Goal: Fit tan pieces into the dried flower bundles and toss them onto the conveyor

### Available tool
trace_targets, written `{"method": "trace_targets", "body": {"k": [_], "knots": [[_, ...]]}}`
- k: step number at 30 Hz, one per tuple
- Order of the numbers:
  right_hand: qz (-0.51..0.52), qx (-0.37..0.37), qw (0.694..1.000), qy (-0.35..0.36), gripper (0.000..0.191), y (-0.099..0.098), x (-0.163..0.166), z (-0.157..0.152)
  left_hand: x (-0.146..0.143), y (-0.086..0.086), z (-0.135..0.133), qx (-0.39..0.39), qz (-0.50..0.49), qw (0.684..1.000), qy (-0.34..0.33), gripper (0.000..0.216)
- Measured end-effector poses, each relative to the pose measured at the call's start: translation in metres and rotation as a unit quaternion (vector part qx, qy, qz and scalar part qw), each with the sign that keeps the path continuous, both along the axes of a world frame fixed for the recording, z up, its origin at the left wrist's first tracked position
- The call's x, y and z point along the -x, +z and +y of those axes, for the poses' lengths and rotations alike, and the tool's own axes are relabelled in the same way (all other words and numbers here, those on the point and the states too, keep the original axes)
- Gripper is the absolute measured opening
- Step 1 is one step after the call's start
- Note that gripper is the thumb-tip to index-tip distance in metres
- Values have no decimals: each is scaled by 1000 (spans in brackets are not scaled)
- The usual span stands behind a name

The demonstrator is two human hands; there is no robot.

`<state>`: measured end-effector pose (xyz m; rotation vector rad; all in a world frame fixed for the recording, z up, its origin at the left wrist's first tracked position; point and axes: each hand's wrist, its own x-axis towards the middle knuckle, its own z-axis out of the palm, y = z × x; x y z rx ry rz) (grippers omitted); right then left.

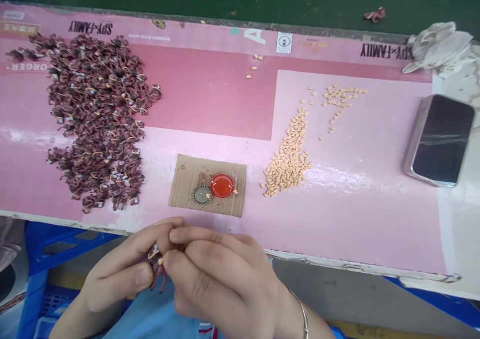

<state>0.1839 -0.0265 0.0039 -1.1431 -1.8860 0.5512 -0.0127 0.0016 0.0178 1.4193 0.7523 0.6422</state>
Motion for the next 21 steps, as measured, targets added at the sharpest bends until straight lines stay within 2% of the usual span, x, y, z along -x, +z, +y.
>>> {"method": "trace_targets", "body": {"k": [3, 6, 9, 11, 12, 14, 16, 17, 19, 21], "knots": [[33, -61, 997, -35, 29, -1, -1, 1, 1, 2, 11, -65, 25, 997, -21, 35], [-3, -45, 997, -58, 32, 1, -19, 3, 1, 9, 28, -145, 78, 984, -71, 27], [-23, -44, 982, -183, 31, -1, -52, 2, 8, 19, 54, -267, 192, 940, -89, 22], [-26, -71, 962, -262, 31, -6, -74, 2, 16, 21, 85, -357, 268, 892, -74, 28], [-42, -71, 958, -273, 30, -9, -83, 1, 19, 21, 106, -396, 304, 865, -61, 34], [-109, -52, 966, -231, 25, -17, -96, 2, 20, 16, 160, -460, 377, 804, -11, 51], [-186, -38, 964, -186, 16, -24, -100, 3, 11, 9, 223, -466, 519, 715, 42, 66], [-216, -41, 958, -182, 12, -27, -99, 3, 4, 5, 254, -461, 550, 694, 53, 67], [-251, -47, 945, -205, 10, -31, -95, 4, -12, -2, 310, -480, 605, 627, 102, 65], [-259, -46, 938, -227, 10, -33, -89, 7, -26, -9, 348, -516, 618, 583, 114, 55]]}}
